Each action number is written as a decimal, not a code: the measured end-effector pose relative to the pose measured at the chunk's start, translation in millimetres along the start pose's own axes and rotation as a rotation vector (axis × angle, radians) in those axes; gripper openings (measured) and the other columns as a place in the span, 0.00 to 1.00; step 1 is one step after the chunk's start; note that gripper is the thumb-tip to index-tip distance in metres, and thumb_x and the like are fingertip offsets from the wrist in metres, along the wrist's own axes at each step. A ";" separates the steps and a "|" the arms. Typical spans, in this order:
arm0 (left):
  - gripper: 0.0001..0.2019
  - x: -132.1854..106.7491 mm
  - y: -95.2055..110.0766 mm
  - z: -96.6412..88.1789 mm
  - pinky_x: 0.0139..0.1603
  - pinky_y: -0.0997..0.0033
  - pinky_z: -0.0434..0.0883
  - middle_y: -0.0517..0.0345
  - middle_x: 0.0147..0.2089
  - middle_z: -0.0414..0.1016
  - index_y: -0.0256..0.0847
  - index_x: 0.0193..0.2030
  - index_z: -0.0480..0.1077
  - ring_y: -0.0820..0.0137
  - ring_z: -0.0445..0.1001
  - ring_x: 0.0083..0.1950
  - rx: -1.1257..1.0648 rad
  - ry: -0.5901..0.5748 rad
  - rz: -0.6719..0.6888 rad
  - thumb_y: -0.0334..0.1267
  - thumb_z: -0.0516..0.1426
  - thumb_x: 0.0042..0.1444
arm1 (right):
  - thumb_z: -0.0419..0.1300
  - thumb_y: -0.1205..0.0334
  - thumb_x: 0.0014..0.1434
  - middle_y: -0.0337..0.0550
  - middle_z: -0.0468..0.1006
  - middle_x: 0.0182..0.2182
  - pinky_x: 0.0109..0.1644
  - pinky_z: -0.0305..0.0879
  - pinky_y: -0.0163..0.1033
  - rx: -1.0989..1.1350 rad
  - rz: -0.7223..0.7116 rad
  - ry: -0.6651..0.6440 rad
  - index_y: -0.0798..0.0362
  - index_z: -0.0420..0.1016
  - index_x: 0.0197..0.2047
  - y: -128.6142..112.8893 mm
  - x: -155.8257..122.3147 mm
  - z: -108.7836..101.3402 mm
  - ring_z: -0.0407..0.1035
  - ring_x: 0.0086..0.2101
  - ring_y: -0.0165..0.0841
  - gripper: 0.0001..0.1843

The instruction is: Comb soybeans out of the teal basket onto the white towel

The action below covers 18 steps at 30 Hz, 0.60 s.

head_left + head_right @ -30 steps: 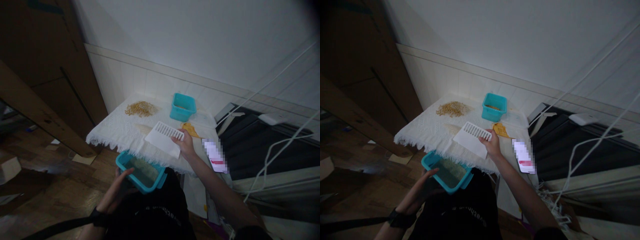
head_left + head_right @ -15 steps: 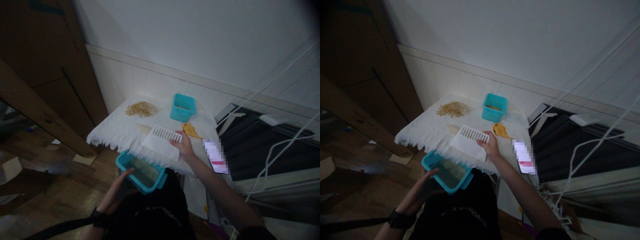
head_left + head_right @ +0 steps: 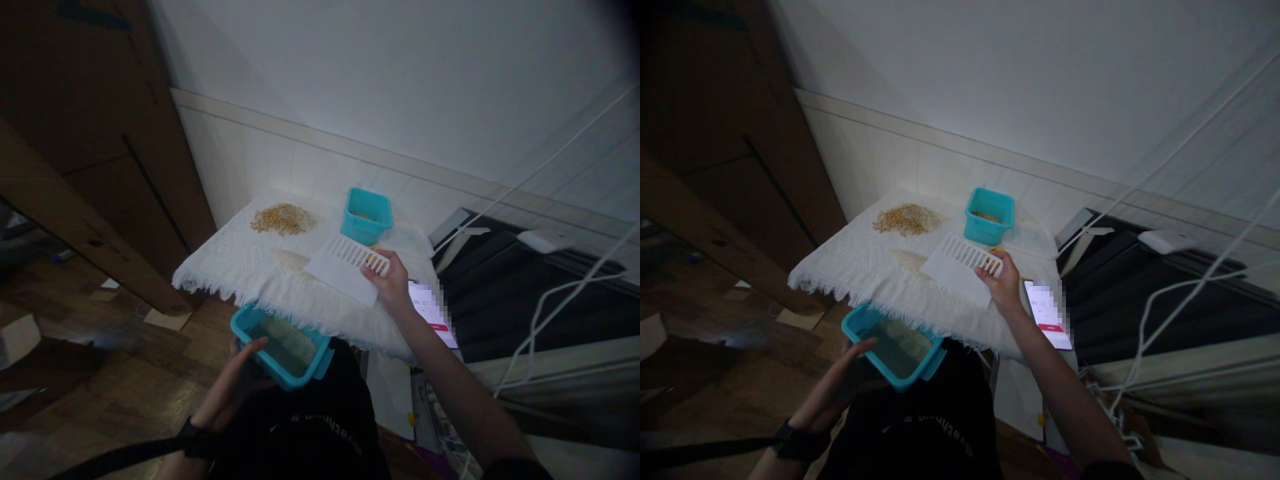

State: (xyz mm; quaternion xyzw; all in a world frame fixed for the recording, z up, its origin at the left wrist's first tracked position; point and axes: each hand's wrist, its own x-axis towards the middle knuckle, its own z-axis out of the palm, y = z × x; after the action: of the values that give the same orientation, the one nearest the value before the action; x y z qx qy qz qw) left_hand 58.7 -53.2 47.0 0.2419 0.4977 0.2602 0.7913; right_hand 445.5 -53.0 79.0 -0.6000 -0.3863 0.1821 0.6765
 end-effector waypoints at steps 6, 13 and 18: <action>0.37 2.0 1.5 0.9 0.56 0.39 0.90 0.43 0.75 0.80 0.58 0.77 0.62 0.45 0.89 0.62 0.011 0.021 0.006 0.48 0.73 0.68 | 0.84 0.41 0.46 0.38 0.83 0.37 0.45 0.76 0.50 -0.120 -0.073 -0.061 0.44 0.77 0.48 6.9 20.9 24.2 0.77 0.36 0.44 0.34; 0.33 0.2 0.7 -0.3 0.56 0.42 0.91 0.45 0.77 0.79 0.57 0.77 0.64 0.46 0.88 0.65 0.032 -0.003 0.031 0.48 0.71 0.71 | 0.84 0.39 0.45 0.38 0.82 0.36 0.44 0.78 0.50 -0.102 -0.012 -0.165 0.43 0.75 0.48 12.7 23.9 44.0 0.78 0.37 0.45 0.35; 0.36 -3.2 0.4 -0.2 0.58 0.40 0.91 0.44 0.78 0.79 0.59 0.80 0.63 0.42 0.86 0.69 0.022 -0.018 0.030 0.49 0.71 0.71 | 0.85 0.43 0.43 0.36 0.82 0.35 0.43 0.78 0.48 -0.053 0.004 -0.130 0.43 0.76 0.47 16.3 20.2 43.1 0.79 0.36 0.44 0.34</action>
State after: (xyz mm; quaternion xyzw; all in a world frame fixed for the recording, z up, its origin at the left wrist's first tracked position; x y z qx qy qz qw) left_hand 57.2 -54.9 49.3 0.2606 0.4897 0.2644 0.7889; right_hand 429.9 -6.2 68.8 -0.6053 -0.4327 0.2119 0.6336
